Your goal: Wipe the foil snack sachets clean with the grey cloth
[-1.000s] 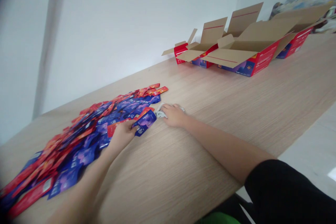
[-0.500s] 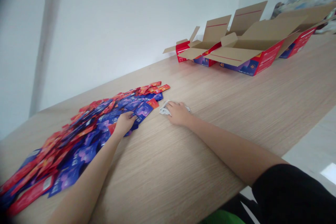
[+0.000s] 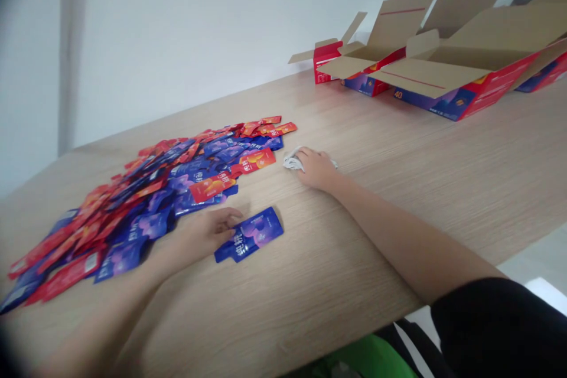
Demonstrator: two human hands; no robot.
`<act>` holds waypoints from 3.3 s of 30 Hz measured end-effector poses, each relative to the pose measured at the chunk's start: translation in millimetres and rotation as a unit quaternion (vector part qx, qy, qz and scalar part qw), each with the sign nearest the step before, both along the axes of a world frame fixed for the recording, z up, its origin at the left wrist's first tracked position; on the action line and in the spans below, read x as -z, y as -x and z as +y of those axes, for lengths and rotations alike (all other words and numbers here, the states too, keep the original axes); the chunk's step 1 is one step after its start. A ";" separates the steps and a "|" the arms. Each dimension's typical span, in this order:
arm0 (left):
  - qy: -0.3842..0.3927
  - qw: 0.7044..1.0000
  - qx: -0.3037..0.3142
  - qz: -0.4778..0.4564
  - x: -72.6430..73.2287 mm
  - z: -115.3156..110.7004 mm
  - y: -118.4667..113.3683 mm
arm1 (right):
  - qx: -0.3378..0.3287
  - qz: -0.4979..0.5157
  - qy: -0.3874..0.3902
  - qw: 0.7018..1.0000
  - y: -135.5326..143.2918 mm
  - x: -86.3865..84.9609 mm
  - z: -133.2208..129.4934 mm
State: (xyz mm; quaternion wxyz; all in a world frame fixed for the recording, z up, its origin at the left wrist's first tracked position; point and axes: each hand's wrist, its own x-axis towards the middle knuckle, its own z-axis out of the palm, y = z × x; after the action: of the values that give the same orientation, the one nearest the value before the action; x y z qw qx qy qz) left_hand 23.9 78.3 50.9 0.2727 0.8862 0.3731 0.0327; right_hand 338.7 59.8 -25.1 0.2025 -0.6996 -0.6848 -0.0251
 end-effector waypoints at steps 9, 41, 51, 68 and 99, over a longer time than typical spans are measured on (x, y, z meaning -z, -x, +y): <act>-0.241 0.964 0.090 0.071 18.4 -82.2 -27.4 | 0.002 -0.014 -0.008 1.000 -3.6 2.6 -0.3; -0.204 0.937 0.272 0.081 38.2 -48.4 -48.8 | -0.004 -0.017 -0.018 1.000 -4.3 -0.3 -2.8; -0.229 0.973 0.033 0.016 37.4 -41.3 -30.3 | -0.006 -0.025 -0.013 1.000 -5.4 -1.3 -3.3; -0.204 0.967 0.150 0.021 14.5 -15.3 -22.7 | -0.007 -0.026 -0.012 1.000 -5.5 -1.0 -3.3; -0.280 0.936 0.212 0.027 37.6 -77.7 -47.0 | -0.008 -0.026 -0.020 0.999 -4.3 -1.3 -3.9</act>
State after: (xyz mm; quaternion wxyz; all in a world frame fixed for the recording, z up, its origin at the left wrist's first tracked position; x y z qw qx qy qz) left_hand 70.9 0.6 13.3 0.0040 0.9857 0.1598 0.0537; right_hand 342.9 55.9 -23.8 0.1993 -0.6892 -0.6944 -0.0553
